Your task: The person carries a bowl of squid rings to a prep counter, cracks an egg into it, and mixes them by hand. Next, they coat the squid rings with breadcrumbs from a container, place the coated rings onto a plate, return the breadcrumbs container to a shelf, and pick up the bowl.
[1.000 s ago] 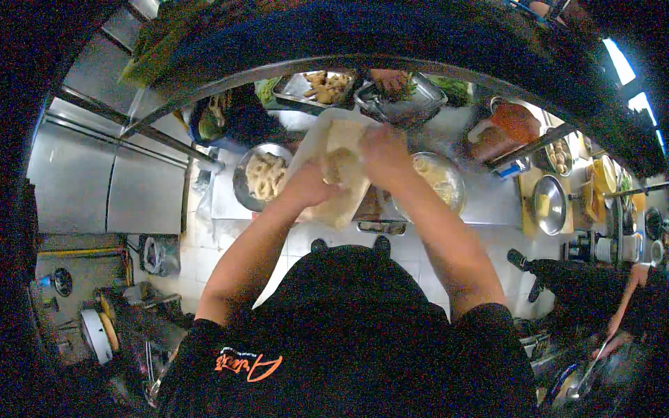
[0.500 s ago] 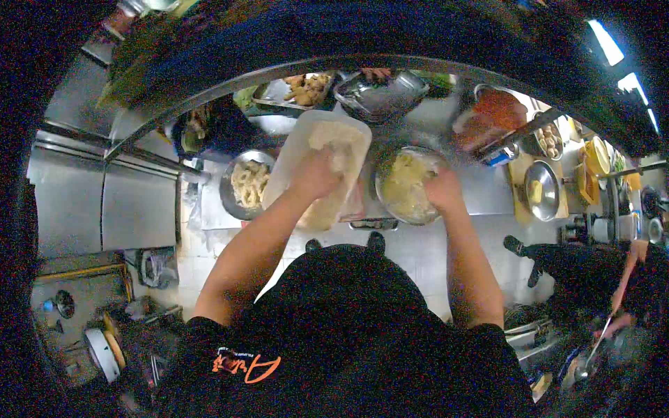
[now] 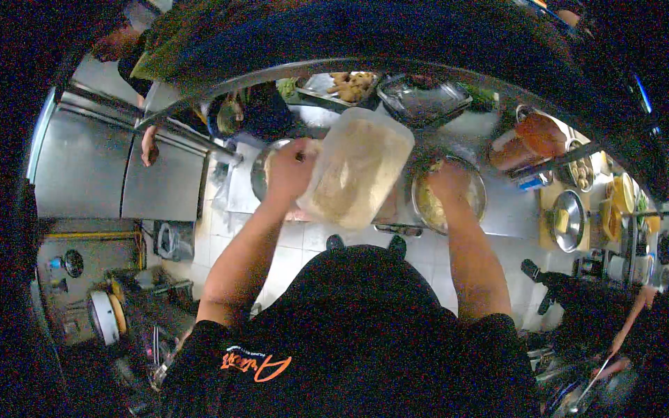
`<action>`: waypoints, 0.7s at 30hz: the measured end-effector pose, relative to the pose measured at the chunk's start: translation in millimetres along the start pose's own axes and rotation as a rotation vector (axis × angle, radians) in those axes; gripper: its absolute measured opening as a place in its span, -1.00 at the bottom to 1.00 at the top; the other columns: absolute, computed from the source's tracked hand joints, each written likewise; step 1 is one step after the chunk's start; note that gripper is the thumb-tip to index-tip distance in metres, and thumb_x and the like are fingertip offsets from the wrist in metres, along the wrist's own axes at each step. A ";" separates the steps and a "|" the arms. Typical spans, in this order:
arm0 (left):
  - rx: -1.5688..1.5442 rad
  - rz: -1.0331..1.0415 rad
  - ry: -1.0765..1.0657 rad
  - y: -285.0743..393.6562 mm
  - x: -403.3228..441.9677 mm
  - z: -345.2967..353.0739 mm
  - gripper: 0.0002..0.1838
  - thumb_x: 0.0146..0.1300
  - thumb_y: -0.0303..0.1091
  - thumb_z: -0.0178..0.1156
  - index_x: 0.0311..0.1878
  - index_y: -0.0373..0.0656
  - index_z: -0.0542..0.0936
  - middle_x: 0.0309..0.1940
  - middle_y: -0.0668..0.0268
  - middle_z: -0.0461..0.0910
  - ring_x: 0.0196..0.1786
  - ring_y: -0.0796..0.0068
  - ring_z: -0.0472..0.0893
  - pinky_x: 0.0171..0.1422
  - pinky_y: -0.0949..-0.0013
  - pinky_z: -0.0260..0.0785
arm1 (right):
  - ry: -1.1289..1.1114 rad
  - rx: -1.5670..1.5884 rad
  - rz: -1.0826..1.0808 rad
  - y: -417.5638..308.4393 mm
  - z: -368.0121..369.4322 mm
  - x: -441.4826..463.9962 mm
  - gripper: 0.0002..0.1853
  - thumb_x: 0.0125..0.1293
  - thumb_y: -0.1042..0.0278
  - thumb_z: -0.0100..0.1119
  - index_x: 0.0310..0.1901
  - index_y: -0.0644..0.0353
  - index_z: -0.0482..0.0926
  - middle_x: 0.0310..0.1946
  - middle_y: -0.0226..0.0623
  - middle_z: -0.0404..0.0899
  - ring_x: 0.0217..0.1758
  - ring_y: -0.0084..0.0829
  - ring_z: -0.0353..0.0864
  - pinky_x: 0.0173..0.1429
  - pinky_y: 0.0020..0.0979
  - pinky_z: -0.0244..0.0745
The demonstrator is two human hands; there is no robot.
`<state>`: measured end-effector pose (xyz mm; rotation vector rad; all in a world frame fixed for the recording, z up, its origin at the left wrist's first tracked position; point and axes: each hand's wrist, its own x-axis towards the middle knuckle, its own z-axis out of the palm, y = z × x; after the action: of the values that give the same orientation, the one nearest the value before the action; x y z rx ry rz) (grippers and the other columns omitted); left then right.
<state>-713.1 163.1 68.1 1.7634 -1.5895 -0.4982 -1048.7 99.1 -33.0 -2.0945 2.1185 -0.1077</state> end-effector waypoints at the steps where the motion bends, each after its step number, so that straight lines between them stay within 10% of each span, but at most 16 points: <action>1: 0.013 -0.090 -0.025 -11.2 6.5 -9.9 -0.59 0.08 -0.32 0.31 0.01 -0.27 0.63 -0.21 0.01 0.67 -0.18 0.05 0.67 -0.05 0.19 0.50 | 0.031 0.024 0.009 -0.9 -0.1 -0.8 -0.59 0.05 0.20 0.28 -0.09 0.28 0.61 -0.15 0.12 0.66 -0.03 0.05 0.65 0.10 -0.02 0.51; 7: 0.061 -0.194 0.153 -50.2 -6.5 -51.9 -0.56 0.07 -0.28 0.36 0.01 -0.29 0.59 -0.09 0.01 0.64 -0.03 0.07 0.65 0.06 0.20 0.48 | 0.125 0.398 -0.052 82.6 66.1 26.3 -0.55 0.02 0.37 0.22 0.02 0.28 0.60 -0.26 -0.04 0.70 -0.17 -0.09 0.69 0.01 -0.20 0.54; 14: -0.215 -0.054 -0.002 10.5 -39.4 -9.5 -0.62 0.09 -0.38 0.34 0.00 -0.25 0.59 -0.14 0.11 0.63 -0.16 0.22 0.64 -0.04 0.26 0.48 | 0.182 0.851 0.015 -17.7 -120.2 -22.5 -0.45 0.01 0.50 0.23 0.14 0.32 0.51 -0.02 -0.02 0.62 0.03 -0.14 0.60 0.13 -0.27 0.48; 17: 0.029 0.073 -0.210 9.8 -25.9 37.4 -0.40 0.05 -0.21 0.38 0.12 -0.35 0.48 -0.03 -0.03 0.59 -0.02 0.09 0.61 0.10 0.19 0.46 | 0.445 0.549 -0.312 -67.3 -94.6 -18.8 -0.55 0.05 0.42 0.20 0.05 0.32 0.55 -0.05 -0.02 0.61 0.07 -0.01 0.56 0.21 -0.18 0.44; 21: 0.496 0.084 -0.489 -14.7 -20.9 88.2 -0.15 -0.07 -0.05 0.42 0.20 -0.44 0.38 0.06 -0.22 0.53 0.13 -0.02 0.56 0.22 0.12 0.42 | 0.145 0.006 -0.595 -88.7 -70.7 -21.1 -0.59 0.07 0.31 0.17 -0.03 0.30 0.58 0.00 0.01 0.58 0.10 -0.01 0.53 0.23 -0.11 0.40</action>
<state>-767.4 162.1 -5.9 2.0206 -2.2745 -0.5572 -972.7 114.4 52.4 -2.7107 1.4791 -0.3422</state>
